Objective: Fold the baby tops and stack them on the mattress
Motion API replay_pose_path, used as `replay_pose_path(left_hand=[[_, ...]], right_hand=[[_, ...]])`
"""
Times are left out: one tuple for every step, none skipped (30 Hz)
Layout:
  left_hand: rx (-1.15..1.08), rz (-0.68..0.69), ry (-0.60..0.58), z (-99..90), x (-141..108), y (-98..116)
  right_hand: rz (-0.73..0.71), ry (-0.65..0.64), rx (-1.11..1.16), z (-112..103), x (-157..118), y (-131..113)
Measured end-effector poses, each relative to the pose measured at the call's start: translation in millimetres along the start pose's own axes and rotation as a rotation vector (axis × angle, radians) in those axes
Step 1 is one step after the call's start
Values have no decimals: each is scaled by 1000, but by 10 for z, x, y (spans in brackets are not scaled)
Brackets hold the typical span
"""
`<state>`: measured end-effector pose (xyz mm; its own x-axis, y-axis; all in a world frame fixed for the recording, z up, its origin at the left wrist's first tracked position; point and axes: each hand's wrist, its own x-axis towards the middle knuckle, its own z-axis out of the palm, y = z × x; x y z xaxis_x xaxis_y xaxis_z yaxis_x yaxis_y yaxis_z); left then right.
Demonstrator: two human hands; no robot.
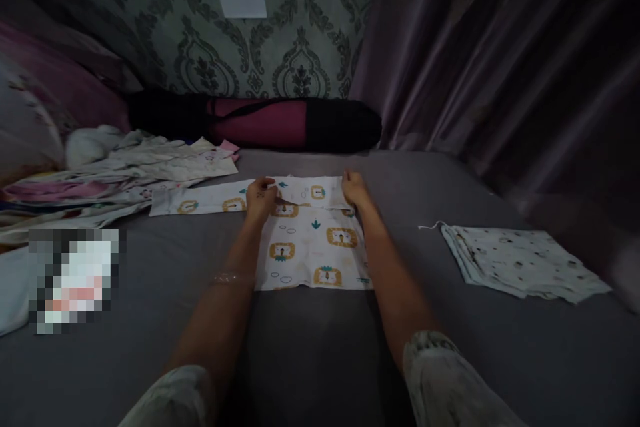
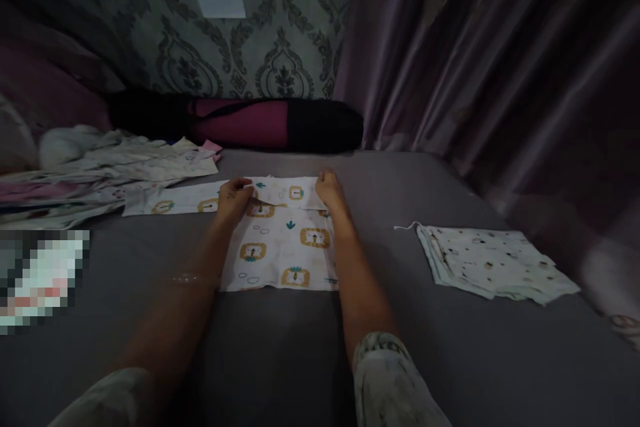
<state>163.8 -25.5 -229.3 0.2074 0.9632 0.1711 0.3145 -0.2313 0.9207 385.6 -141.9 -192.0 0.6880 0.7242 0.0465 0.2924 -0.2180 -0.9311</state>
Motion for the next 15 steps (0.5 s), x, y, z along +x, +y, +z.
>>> replay_pose_path(left_hand=[[53,35,10,-4,-7,-14],[104,79,14,-5,-17,-26],[155,130,9,-5,-28,-35],[204,181,0,-2,-39,-42],[252,227,-14,1,-50,-45],[297,265,-34,5,-58,-46],[340,292,-56,8,-65,-45],[379,309,-79,11,-69,-44],[415,322,-99,13,-72,-44],[451,333,-112,14,-73,-45],[487,344,-118,14,-72,-49],[523,351,-119,13,-71,-54],[557,359,-118,12,-70,-61],[588,366,-118,9,-69,-68],[616,369,-117,6,-68,-75]], right_hand=[[-82,-29,-201,71,-50,-8],[-169,-61,-388,145,-107,-16],[-243,-88,-530,218,-167,-22],[-300,-116,-639,287,-227,-24],[-344,-140,-723,349,-284,-23],[-376,-160,-786,403,-334,-17],[-392,-178,-832,446,-376,-7],[-393,-195,-866,480,-407,6],[-380,-213,-890,503,-428,20],[-358,-232,-907,518,-441,34],[-335,-249,-919,526,-446,46],[-315,-263,-928,528,-447,57],[-303,-270,-932,526,-445,64],[-294,-272,-935,522,-441,69],[-284,-268,-936,514,-436,72]])
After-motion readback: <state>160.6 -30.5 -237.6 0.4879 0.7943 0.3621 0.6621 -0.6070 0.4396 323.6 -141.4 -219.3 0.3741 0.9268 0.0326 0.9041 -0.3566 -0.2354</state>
